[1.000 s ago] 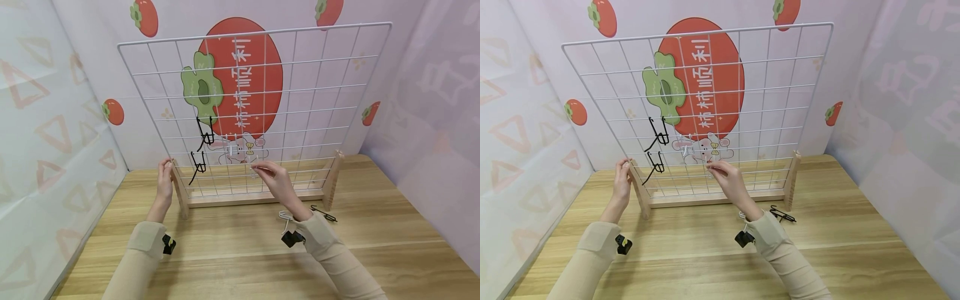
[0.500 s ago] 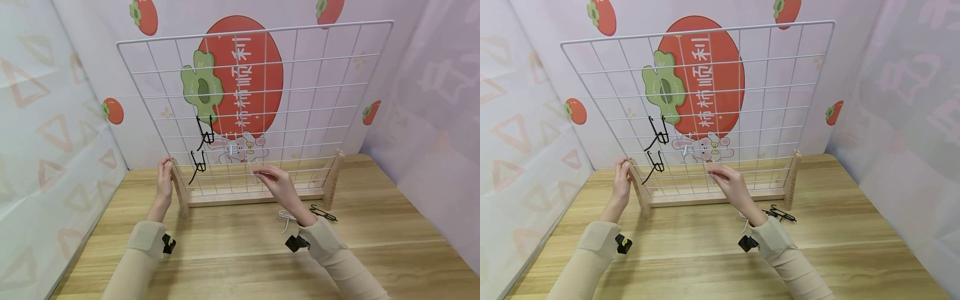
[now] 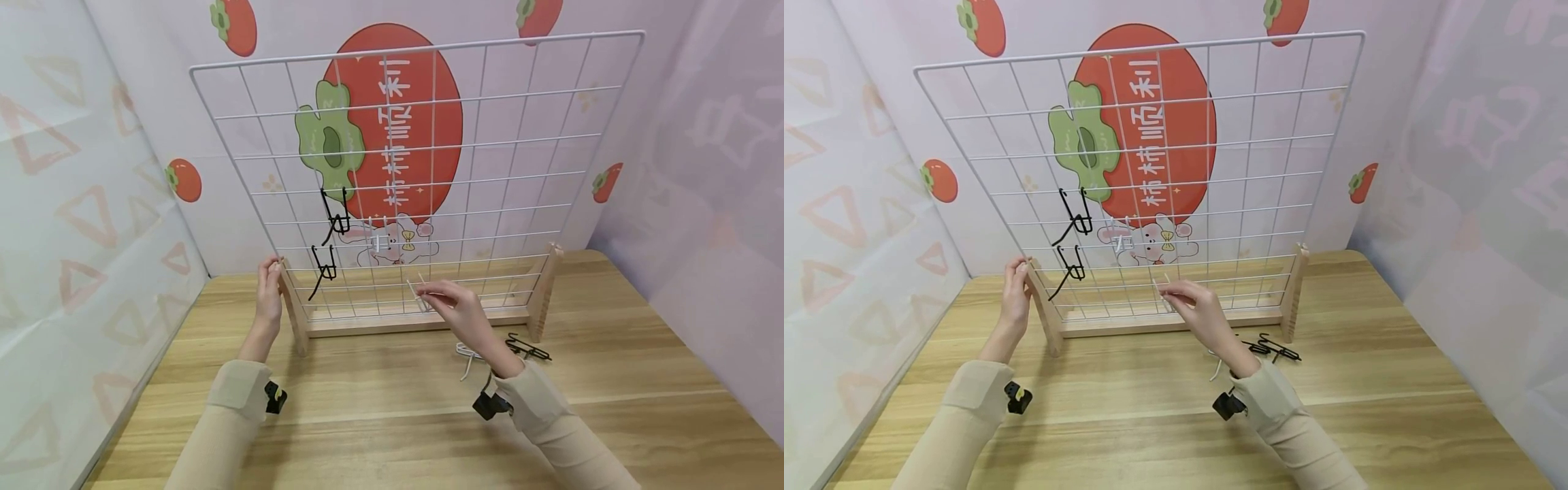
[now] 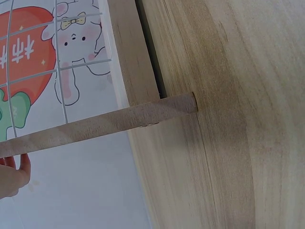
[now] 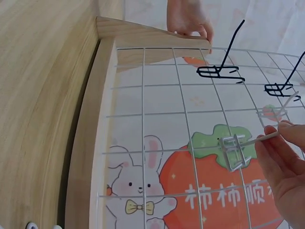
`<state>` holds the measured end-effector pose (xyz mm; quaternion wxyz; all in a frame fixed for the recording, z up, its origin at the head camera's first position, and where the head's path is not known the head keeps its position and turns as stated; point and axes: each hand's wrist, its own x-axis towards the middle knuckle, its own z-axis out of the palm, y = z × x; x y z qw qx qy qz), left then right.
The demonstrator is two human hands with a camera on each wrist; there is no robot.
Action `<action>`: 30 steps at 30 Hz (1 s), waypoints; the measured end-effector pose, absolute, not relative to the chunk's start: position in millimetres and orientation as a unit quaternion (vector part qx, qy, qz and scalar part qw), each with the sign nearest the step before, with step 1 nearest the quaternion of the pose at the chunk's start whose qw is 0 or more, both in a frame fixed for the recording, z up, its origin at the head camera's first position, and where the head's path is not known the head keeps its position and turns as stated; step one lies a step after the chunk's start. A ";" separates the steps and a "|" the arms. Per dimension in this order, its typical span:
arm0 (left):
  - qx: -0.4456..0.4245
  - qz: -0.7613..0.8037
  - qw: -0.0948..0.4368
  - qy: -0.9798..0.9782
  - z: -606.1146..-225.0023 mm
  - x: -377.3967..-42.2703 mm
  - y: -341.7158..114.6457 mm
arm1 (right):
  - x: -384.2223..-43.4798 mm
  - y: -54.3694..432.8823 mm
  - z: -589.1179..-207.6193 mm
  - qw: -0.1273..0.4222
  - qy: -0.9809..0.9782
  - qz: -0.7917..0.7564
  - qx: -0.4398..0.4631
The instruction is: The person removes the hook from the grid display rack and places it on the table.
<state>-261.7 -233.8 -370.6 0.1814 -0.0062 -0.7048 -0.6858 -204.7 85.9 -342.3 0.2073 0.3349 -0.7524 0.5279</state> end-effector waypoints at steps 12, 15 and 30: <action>-0.006 -0.687 0.186 -0.702 -370.6 -261.9 -234.0 | -218.3 95.5 -372.9 0.166 -0.771 0.526 0.319; -0.005 -0.690 0.190 -0.698 -371.1 -262.2 -233.7 | -218.6 96.0 -378.0 0.149 -0.773 0.531 0.313; 0.000 -0.695 0.188 -0.694 -370.9 -263.2 -233.4 | -220.2 102.3 -399.9 0.091 -0.795 0.522 0.295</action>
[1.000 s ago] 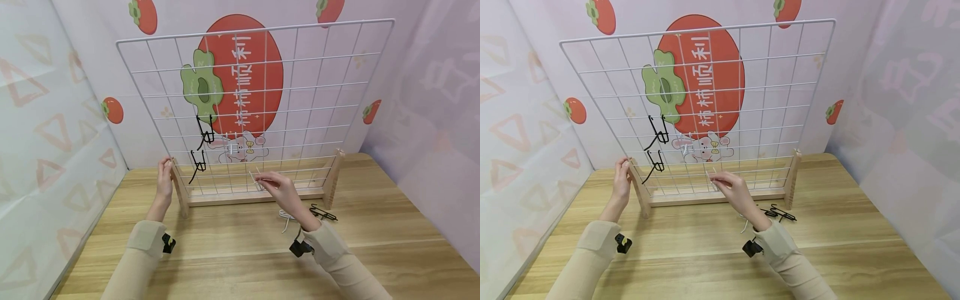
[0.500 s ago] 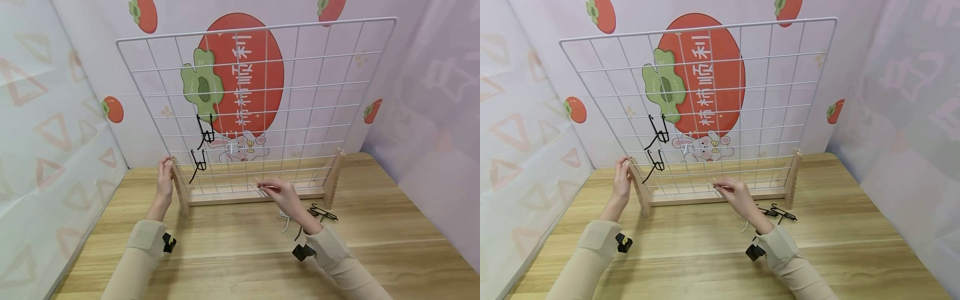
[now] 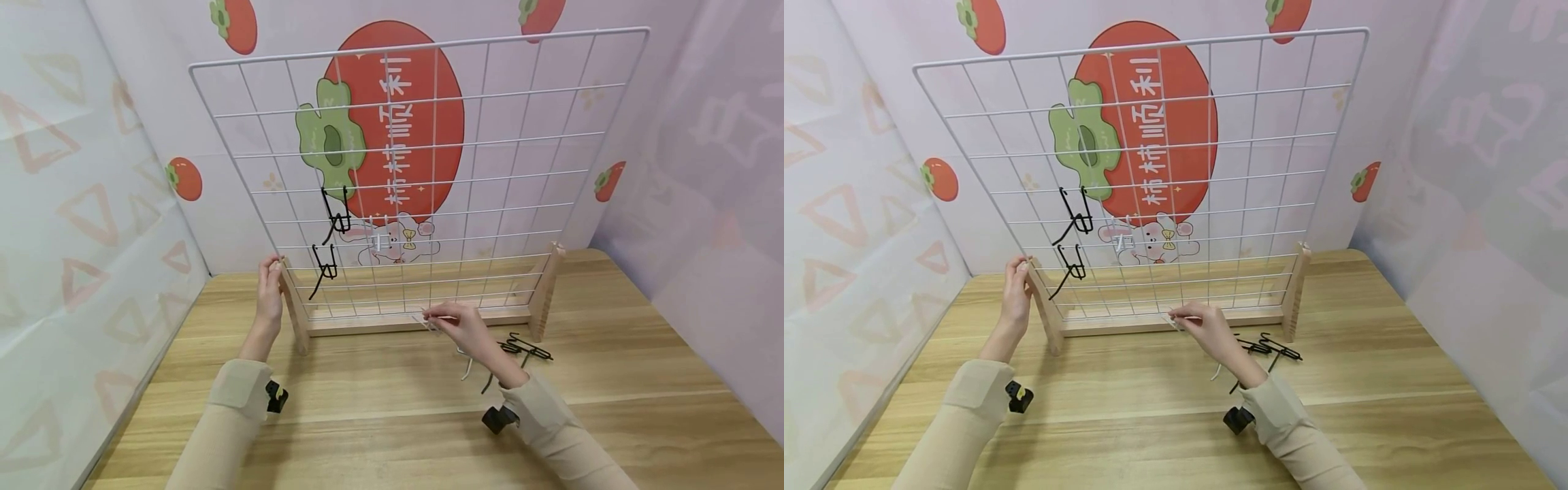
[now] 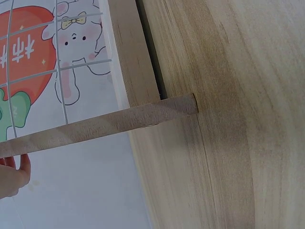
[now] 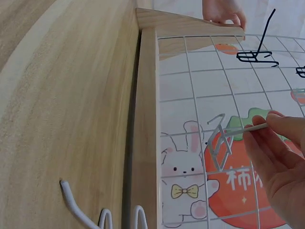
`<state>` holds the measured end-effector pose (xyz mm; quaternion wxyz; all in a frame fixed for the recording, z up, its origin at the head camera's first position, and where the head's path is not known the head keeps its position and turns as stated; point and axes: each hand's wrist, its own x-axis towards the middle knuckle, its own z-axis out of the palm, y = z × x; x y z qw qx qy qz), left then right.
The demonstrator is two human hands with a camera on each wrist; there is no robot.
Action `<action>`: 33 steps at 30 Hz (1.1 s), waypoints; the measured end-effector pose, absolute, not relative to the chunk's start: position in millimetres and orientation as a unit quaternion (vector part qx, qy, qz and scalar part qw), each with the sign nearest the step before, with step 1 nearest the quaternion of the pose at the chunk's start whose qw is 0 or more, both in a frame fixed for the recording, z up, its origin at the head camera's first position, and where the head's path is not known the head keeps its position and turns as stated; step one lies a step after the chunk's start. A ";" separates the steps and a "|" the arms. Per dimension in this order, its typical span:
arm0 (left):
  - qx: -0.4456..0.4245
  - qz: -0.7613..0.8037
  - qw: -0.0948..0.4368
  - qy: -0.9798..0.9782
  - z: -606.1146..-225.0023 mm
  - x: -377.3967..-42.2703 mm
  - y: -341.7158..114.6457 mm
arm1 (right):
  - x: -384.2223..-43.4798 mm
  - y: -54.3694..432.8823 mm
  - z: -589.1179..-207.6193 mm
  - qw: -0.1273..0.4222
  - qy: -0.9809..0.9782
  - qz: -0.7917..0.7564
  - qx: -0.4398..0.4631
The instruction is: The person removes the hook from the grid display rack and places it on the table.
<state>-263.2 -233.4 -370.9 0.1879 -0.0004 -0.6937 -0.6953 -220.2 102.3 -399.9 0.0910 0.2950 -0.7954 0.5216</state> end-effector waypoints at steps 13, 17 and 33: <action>-0.004 -0.698 0.188 -0.691 -369.4 -260.5 -231.7 | -221.0 108.5 -411.7 0.056 -0.813 0.498 0.296; -0.006 -0.698 0.191 -0.690 -369.1 -260.6 -231.3 | -223.9 110.3 -416.7 0.052 -0.819 0.490 0.294; -0.003 -0.693 0.187 -0.696 -366.1 -258.6 -230.5 | -220.7 111.1 -414.8 0.043 -0.834 0.461 0.302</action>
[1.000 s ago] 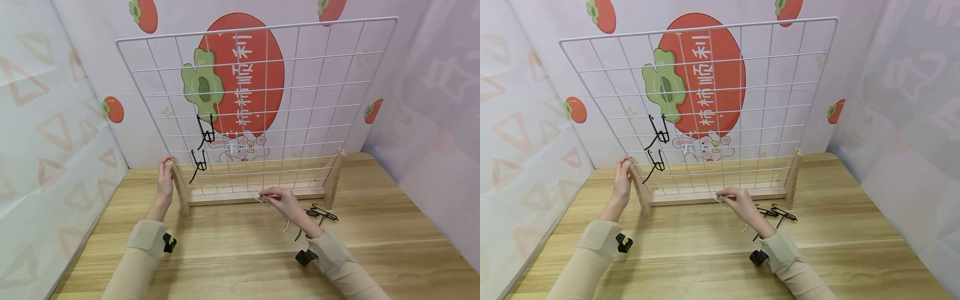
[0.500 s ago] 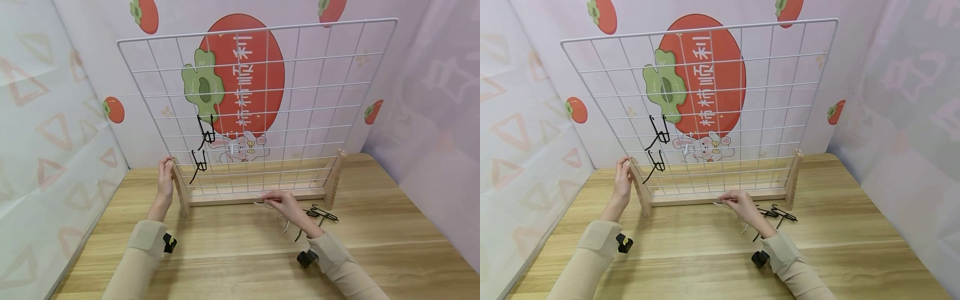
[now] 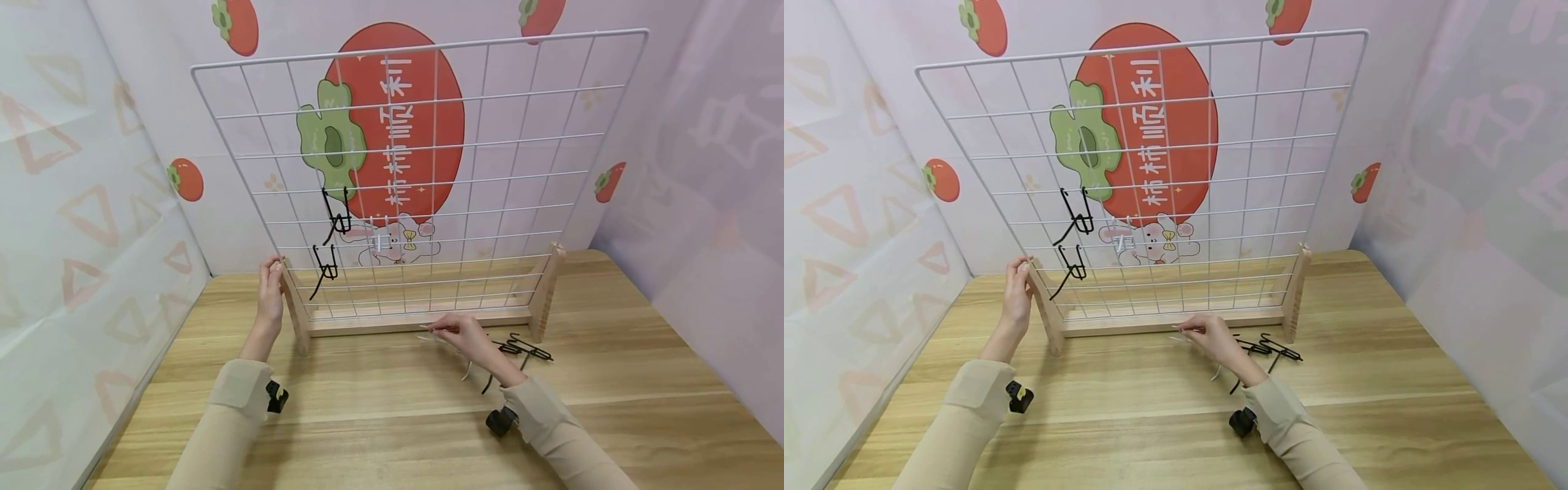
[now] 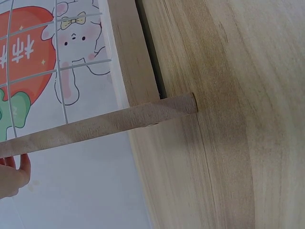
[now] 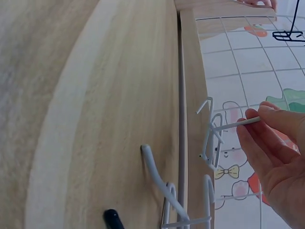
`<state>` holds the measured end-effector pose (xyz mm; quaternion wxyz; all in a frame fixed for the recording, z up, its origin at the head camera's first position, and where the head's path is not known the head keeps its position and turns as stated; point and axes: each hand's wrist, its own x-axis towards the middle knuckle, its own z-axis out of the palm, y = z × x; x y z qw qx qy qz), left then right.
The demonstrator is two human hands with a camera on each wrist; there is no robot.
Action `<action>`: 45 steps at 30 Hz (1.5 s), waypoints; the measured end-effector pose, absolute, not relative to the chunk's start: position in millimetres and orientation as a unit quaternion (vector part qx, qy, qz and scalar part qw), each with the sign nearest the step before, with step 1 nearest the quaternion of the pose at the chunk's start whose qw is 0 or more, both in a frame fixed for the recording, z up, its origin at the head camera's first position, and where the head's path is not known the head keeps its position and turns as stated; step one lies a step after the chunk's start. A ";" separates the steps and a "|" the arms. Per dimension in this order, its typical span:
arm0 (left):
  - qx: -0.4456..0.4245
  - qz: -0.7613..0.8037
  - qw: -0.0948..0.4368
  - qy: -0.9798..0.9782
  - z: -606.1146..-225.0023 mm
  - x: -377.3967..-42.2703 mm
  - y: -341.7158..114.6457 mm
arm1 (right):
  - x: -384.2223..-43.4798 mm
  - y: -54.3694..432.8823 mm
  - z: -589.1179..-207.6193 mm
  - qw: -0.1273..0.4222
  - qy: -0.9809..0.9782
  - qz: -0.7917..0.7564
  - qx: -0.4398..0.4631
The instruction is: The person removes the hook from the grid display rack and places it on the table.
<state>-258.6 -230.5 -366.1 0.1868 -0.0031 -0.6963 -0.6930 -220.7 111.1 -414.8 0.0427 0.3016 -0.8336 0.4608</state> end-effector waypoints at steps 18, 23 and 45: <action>-0.005 -0.698 0.189 -0.691 -369.8 -261.5 -232.1 | -234.5 117.6 -442.5 0.049 -0.839 0.440 0.315; -0.003 -0.695 0.192 -0.693 -371.0 -261.9 -232.5 | -232.5 119.7 -442.9 0.025 -0.842 0.440 0.311; -0.001 -0.694 0.191 -0.695 -370.8 -261.9 -232.2 | -224.9 121.1 -447.7 -0.044 -0.848 0.402 0.343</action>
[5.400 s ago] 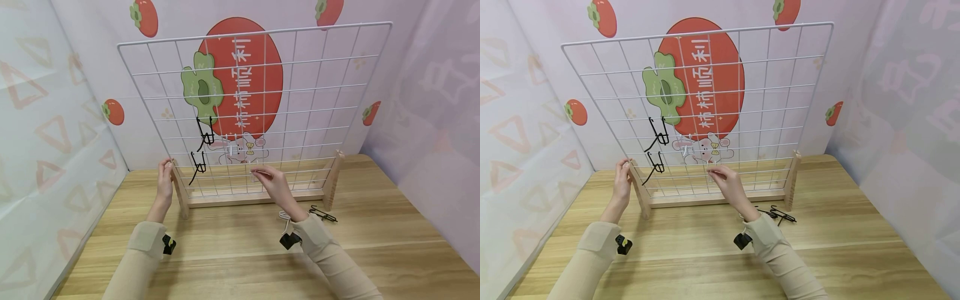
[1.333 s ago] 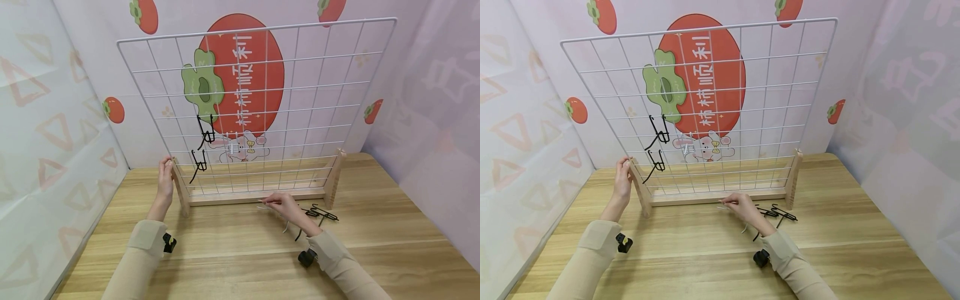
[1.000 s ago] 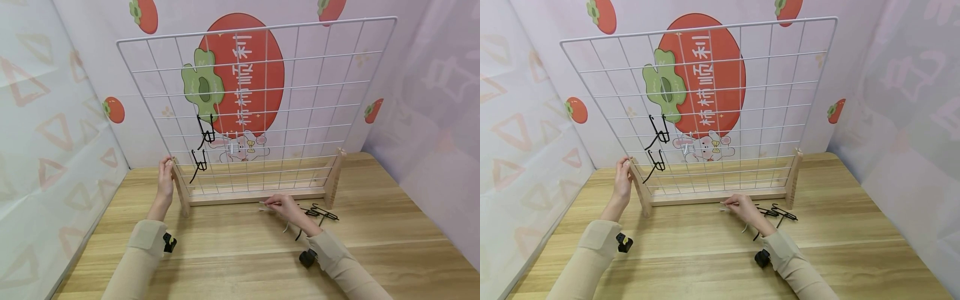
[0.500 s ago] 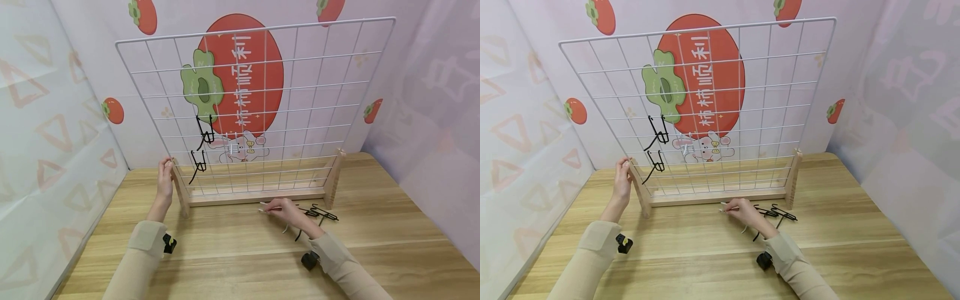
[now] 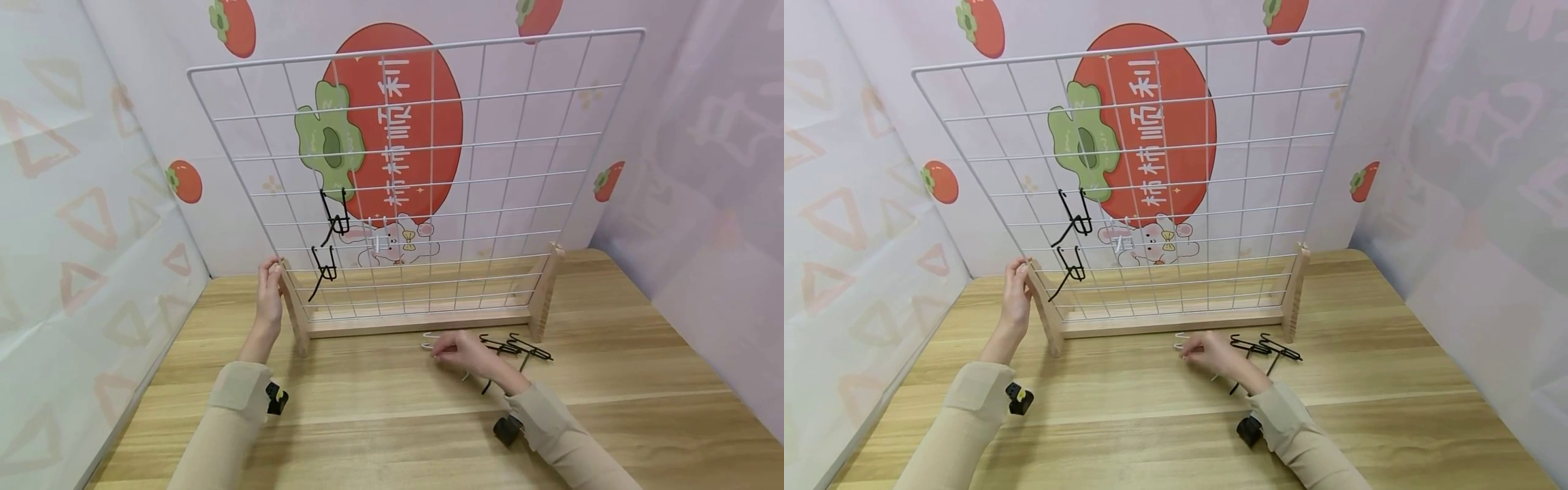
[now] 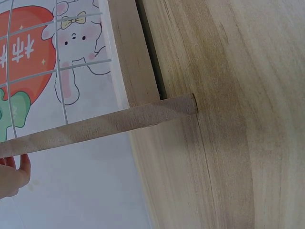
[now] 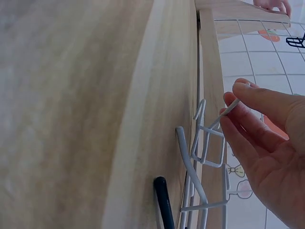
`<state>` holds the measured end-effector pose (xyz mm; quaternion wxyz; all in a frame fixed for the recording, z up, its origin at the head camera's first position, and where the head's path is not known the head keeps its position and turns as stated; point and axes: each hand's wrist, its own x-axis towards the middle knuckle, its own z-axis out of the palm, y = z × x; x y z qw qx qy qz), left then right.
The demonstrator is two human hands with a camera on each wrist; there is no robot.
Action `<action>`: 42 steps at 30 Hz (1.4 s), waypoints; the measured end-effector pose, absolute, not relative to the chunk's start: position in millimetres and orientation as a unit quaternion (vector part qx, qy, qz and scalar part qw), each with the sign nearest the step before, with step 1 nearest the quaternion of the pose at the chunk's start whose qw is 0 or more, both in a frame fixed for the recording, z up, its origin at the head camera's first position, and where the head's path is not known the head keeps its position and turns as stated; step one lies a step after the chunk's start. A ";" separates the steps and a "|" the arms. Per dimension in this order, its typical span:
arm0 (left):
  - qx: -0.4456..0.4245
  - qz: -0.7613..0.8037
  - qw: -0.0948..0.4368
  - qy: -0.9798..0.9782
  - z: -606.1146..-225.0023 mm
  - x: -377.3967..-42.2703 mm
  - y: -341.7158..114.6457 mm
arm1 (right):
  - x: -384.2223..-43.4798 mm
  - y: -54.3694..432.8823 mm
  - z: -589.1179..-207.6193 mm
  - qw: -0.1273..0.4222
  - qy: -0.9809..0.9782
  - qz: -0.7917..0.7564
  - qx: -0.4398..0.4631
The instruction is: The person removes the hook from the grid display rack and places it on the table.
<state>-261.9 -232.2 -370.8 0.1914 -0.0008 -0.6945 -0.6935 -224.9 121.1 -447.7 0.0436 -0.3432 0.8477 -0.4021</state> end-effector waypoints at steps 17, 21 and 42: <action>-0.007 -0.694 0.191 -0.694 -370.8 -262.5 -232.3 | -220.0 120.1 -447.6 0.057 0.856 -0.377 -0.350; -0.006 -0.694 0.192 -0.693 -372.2 -263.7 -232.8 | -219.9 120.2 -448.0 0.059 0.857 -0.373 -0.351; -0.006 -0.692 0.187 -0.697 -371.4 -261.7 -233.1 | -215.0 116.6 -430.8 0.060 0.838 -0.410 -0.355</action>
